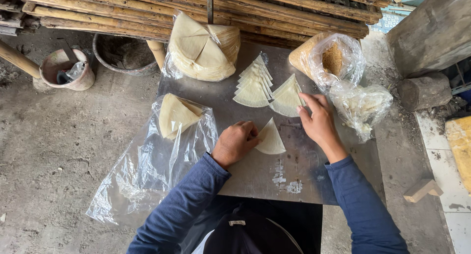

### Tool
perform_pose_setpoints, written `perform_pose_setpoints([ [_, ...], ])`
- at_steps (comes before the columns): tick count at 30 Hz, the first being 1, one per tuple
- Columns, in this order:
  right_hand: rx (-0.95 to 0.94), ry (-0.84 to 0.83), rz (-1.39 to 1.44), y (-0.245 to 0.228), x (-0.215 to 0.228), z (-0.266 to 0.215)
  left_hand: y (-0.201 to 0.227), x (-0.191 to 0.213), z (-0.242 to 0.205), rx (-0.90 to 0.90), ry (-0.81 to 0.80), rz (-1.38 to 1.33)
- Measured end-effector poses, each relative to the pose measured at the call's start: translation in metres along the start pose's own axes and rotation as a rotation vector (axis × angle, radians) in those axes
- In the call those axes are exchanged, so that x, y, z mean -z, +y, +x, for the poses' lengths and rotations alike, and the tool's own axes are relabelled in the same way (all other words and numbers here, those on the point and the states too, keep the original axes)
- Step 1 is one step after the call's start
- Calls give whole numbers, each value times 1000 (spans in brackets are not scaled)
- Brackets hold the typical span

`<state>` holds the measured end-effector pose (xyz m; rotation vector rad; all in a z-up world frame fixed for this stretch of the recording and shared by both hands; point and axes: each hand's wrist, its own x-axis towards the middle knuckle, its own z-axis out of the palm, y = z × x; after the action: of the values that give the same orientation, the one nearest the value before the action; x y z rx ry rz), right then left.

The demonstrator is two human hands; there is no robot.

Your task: The person repeatedly scoops a granular filling onto triangular sheets, folds them into cones, and stacks the finished wraps on a metal table. The person uses a small plastic spoon to transfer the filling and handles the sheets by hand.

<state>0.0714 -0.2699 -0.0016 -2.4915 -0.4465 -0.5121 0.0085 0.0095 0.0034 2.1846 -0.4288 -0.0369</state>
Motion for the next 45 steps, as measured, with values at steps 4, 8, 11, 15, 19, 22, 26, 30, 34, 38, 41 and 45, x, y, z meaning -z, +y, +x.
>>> perform_pose_setpoints([
  [4, -86, -16, -9, -7, 13, 0, 2, 1, -4, -21, 41, 15],
  [8, 75, 174, -251, 5, 47, 6, 3, -2, -9, -28, 81, 83],
  [11, -24, 141, -451, 29, 66, 32, 1, -5, -10, -48, 72, 120],
  [15, -123, 45, -410, 54, 57, 54, 1, -11, -11, -132, 124, 176],
  [19, -85, 155, -346, 70, 41, 59, 2, -18, -11, -197, 197, 248],
  [22, -80, 175, -341, 81, 38, 71, 2, -19, -11, -194, 190, 179],
  [26, -377, 157, -56, 81, 38, 89, 4, -10, -8, -150, 94, 8],
  [30, -609, 83, 235, 71, 42, 97, 9, -5, -7, -100, 57, -35],
  [34, -452, -11, -9, 73, 43, 93, 12, -4, -7, -103, 61, -30],
  [38, -410, -37, -91, 80, 40, 90, 11, -5, -7, -101, 59, -21],
  [41, -422, -69, -234, 77, 50, 92, 10, -5, -8, -114, 70, -29],
  [45, -243, -43, -499, 64, 71, 85, 9, -5, -7, -133, 78, -23],
])
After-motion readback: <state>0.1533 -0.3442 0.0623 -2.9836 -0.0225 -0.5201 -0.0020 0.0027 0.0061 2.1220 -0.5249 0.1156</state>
